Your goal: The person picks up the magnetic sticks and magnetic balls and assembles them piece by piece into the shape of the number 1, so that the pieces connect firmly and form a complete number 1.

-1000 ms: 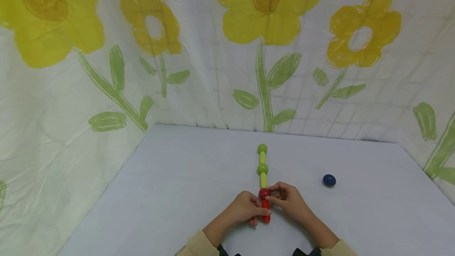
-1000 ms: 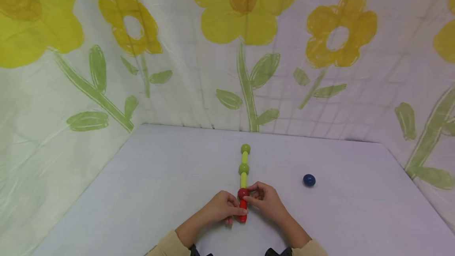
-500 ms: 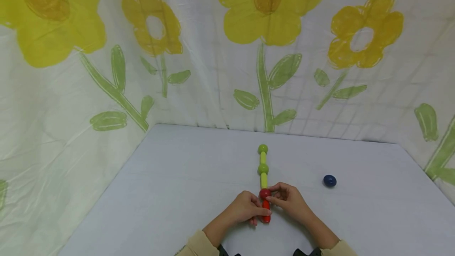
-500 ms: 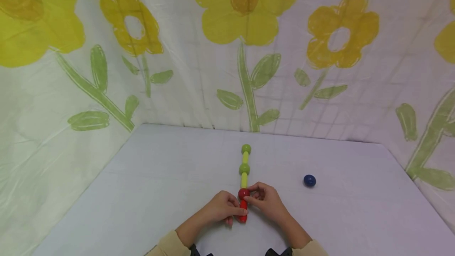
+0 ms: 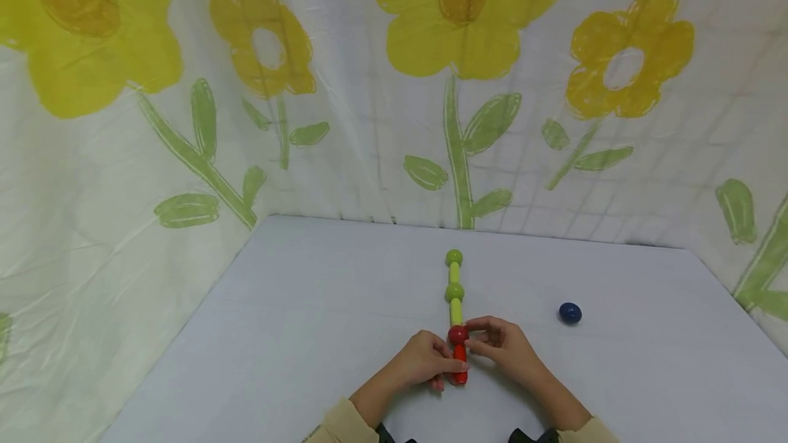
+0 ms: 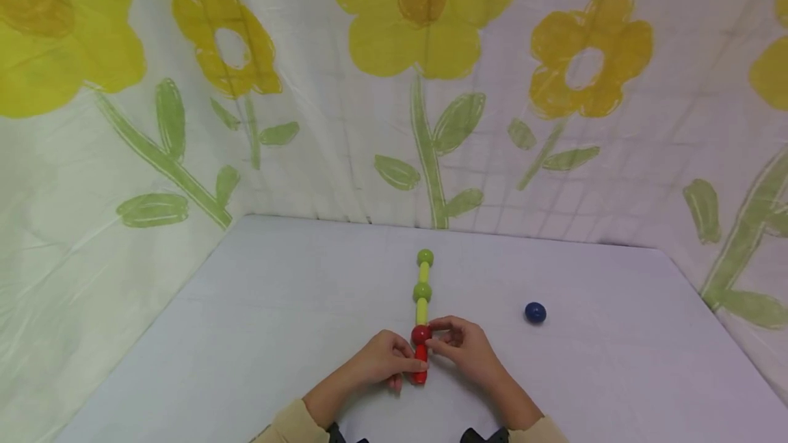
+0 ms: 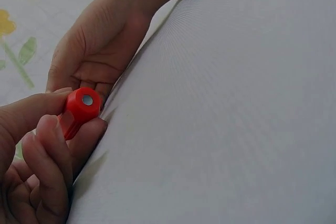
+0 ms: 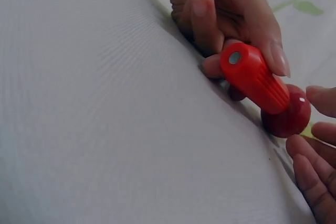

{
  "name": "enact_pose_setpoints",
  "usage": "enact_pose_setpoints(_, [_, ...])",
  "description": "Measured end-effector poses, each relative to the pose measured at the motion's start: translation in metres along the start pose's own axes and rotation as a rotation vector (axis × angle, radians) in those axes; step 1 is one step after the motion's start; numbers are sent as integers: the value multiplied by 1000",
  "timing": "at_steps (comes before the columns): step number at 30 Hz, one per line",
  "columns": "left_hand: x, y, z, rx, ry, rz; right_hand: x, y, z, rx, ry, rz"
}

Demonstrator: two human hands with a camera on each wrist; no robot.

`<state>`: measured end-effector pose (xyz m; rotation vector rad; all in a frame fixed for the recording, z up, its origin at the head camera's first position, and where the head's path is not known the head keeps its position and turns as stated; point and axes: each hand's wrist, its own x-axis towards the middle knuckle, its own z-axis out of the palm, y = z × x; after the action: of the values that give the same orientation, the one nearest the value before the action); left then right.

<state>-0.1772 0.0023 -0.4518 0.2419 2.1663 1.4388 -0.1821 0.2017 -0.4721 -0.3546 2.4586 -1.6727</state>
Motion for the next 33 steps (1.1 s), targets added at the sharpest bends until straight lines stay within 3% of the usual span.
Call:
enact_pose_setpoints(6, [1, 0, 0, 14, 2, -5, -3, -5, -15, -29, 48, 16])
enact_pose_setpoints(13, [2, -1, 2, 25, 13, -14, -9, -12, -40, -58, 189, 68])
enact_pose_setpoints(24, [1, -3, 2, 22, 16, -10, -24, -4, -88, -121, 378, 38])
enact_pose_setpoints(33, [2, -2, 2, 9, 14, -7, -31, 4, -114, -174, 499, 145])
